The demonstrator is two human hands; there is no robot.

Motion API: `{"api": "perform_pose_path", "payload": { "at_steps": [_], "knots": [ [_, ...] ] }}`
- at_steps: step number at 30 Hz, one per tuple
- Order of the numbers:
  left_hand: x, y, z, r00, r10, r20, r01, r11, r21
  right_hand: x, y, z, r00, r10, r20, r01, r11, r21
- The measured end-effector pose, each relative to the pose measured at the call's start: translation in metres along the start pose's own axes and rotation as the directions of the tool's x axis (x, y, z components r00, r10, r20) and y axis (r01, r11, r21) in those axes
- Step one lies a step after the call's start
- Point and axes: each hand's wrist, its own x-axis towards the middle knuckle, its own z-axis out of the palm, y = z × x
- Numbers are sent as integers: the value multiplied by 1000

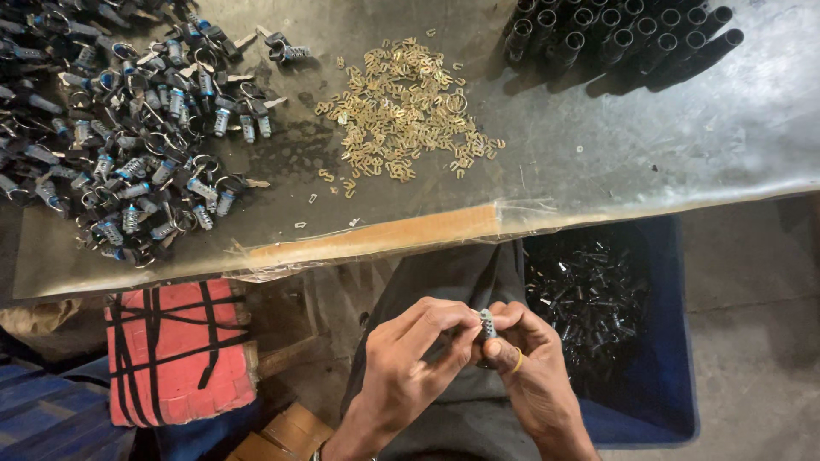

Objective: The person sits at a workbench assembling padlock cylinders. They pick small brass pin and spring parts from the table, insert them into a padlock cylinder body held in the other hand, and place finished cylinders with the pile of assembled units, repeating the cycle.

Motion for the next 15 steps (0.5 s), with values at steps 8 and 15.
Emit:
{"api": "perform_pose_path", "payload": {
  "at_steps": [8,15],
  "knots": [
    [-2,-6,-1,990,-128,66,131,991,-35,-1,2,-9,988,-152,-30,141,962,-233],
    [-5,-30,13,885,-303,352,465,562,-684,-3,-11,-6,982,-191,-4,175,908,-380]
  ]
}}
